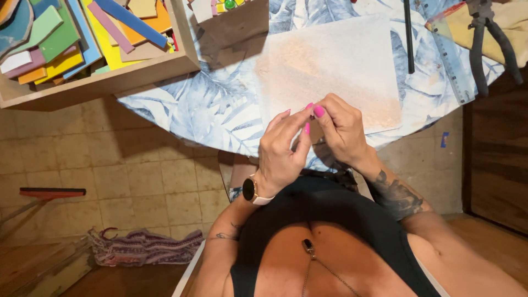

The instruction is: Applying small decorative foam pieces to a model house

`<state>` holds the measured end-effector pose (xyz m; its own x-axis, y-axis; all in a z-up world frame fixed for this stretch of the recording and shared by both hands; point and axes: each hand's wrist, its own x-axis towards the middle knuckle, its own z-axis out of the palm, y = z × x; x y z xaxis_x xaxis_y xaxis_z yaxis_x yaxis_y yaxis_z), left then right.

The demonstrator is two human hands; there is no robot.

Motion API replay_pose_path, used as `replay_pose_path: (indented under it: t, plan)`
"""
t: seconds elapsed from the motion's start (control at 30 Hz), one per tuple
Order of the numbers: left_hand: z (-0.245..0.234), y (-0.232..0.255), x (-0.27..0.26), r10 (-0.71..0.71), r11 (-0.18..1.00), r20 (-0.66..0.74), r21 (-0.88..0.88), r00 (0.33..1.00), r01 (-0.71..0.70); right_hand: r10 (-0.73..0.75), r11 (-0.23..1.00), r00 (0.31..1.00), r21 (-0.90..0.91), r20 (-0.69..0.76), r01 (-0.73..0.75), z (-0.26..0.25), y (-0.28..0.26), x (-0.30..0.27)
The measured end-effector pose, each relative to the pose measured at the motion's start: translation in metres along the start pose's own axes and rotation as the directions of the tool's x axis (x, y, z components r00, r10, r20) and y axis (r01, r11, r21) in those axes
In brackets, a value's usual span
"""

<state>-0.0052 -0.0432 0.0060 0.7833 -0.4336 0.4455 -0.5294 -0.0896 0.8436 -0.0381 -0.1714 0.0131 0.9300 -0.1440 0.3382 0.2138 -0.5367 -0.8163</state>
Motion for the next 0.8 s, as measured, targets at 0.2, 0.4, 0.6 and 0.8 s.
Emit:
replay_pose_path:
  t: [0.2,0.4,0.6,0.8]
  plan:
    - [-0.002,0.003,-0.001,0.058,0.997,-0.051,0.053,0.997,-0.055,-0.015,1.0,0.999,0.021,0.032,0.015,0.001,0.008,-0.005]
    - [-0.001,-0.002,0.0,0.095,0.991,-0.062,0.102,0.994,-0.088,-0.036,0.999,0.995,-0.008,0.097,0.037,0.0,0.003,-0.002]
    - [-0.002,-0.001,0.002,0.141,0.981,-0.105,0.15,0.984,-0.124,0.0,1.0,0.997,0.012,0.084,-0.001,0.0,0.017,-0.009]
    - [-0.002,-0.004,-0.001,0.131,0.984,-0.121,0.135,0.984,-0.114,0.085,0.99,0.985,0.102,0.151,-0.101,-0.004,0.01,-0.009]
